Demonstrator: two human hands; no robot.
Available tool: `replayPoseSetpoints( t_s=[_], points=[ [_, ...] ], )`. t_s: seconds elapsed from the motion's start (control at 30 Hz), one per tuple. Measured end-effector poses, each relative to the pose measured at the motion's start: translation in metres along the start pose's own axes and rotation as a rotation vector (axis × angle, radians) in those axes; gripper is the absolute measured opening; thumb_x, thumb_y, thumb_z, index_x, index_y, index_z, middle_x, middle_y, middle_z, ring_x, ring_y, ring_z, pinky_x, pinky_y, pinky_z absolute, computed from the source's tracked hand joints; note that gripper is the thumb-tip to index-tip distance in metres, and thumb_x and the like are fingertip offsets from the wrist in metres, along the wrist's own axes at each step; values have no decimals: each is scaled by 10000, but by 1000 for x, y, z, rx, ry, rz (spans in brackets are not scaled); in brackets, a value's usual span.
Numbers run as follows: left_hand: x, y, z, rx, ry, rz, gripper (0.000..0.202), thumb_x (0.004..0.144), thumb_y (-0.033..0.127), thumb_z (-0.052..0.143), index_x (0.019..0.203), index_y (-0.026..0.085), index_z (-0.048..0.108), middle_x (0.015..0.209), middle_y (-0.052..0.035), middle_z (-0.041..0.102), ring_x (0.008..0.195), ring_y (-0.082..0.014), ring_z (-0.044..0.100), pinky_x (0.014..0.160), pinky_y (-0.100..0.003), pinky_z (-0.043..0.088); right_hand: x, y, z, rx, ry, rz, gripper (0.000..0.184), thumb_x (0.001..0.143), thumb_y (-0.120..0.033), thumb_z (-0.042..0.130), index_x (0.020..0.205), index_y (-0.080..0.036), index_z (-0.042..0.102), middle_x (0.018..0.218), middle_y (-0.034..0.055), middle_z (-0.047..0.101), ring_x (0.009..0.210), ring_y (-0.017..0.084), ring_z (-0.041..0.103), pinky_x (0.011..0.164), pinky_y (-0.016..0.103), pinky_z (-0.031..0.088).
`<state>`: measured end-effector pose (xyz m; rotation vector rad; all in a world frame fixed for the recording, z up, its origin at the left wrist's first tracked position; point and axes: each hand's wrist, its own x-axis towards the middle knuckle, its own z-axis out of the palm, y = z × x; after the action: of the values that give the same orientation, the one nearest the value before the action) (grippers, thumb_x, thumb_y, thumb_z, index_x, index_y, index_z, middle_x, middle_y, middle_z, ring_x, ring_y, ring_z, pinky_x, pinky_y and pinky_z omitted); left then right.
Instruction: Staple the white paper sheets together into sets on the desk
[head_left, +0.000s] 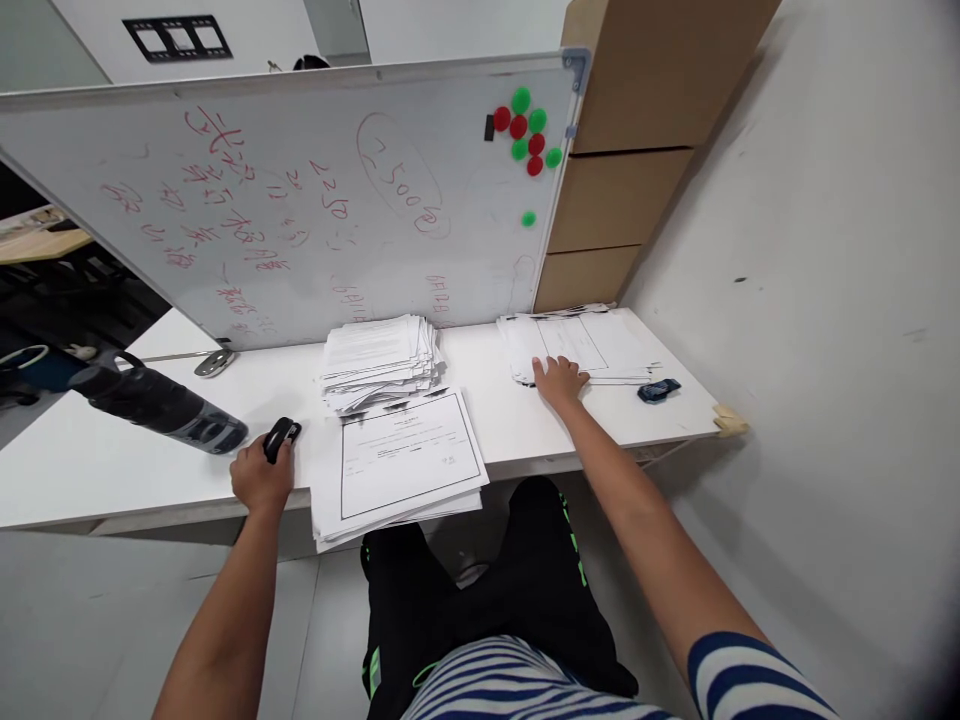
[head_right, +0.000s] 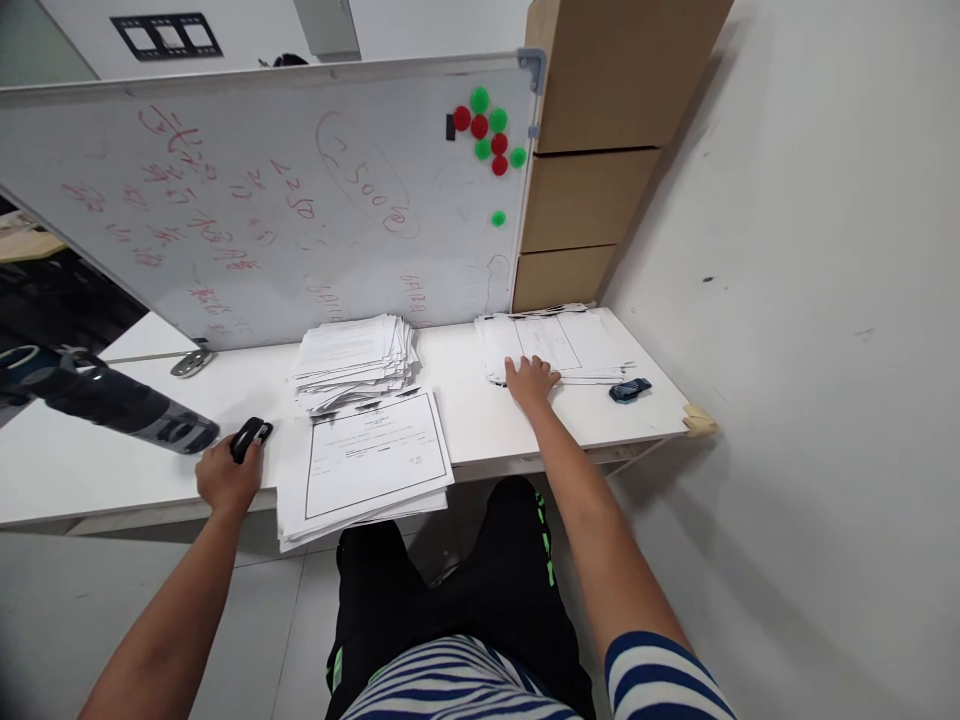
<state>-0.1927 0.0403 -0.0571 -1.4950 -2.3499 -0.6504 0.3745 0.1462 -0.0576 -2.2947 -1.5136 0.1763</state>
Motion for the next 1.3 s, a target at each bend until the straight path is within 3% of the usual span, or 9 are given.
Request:
replayPoseSetpoints(
  t_s=[0.17, 0.27, 0.57, 0.9, 1.17, 1.3],
  points=[
    [0, -1, 2, -17, -1, -13, 531, 905, 518, 499, 1266, 146, 615, 1096, -167, 642, 1048, -329, 580, 915, -456, 472, -16, 22, 6, -105, -56, -125, 628, 973, -528, 325, 1464, -152, 437, 1572, 173, 368, 1382, 344, 330, 1059, 554, 265],
    [1, 0, 2, -43, -9, -22, 533, 890, 494, 527, 1264, 126, 618, 1098, -171, 641, 1053, -334, 576, 934, -474, 462, -18, 29, 7, -110, -59, -145, 692, 958, -603, 312, 1488, -169, 405, 1606, 146, 322, 1418, 327, 301, 1078, 549, 262],
    [2, -1, 3, -70, -6, -19, 525, 886, 480, 533, 1254, 114, 613, 1133, -180, 633, 1095, -336, 559, 965, -488, 445, -19, 30, 11, -76, -41, -126, 665, 959, -626, 331, 1467, -218, 464, 1601, 113, 347, 1433, 325, 302, 1098, 587, 220],
    [1, -4, 8, -62, 44, -20, 511, 872, 496, 552, 1236, 148, 637, 1077, -161, 641, 1026, -322, 581, 899, -460, 473, -24, 30, 18, -13, 142, -186, 480, 1025, -401, 289, 1317, -217, 622, 1478, 130, 526, 1330, 328, 431, 1063, 614, 221],
    [0, -6, 10, -48, 51, -16, 540, 880, 514, 539, 1263, 146, 635, 1069, -161, 645, 1021, -321, 583, 899, -441, 461, -25, 30, 18, 54, 192, -204, 490, 1039, -376, 258, 1271, -212, 658, 1416, 125, 587, 1334, 306, 447, 1116, 636, 157],
    [0, -3, 6, -45, 41, -22, 525, 887, 499, 529, 1259, 145, 635, 1058, -162, 644, 1003, -315, 580, 887, -433, 456, -33, 28, 13, 110, 281, -250, 473, 1038, -385, 281, 1239, -214, 674, 1442, 107, 567, 1396, 287, 407, 1155, 633, 109]
  ],
)
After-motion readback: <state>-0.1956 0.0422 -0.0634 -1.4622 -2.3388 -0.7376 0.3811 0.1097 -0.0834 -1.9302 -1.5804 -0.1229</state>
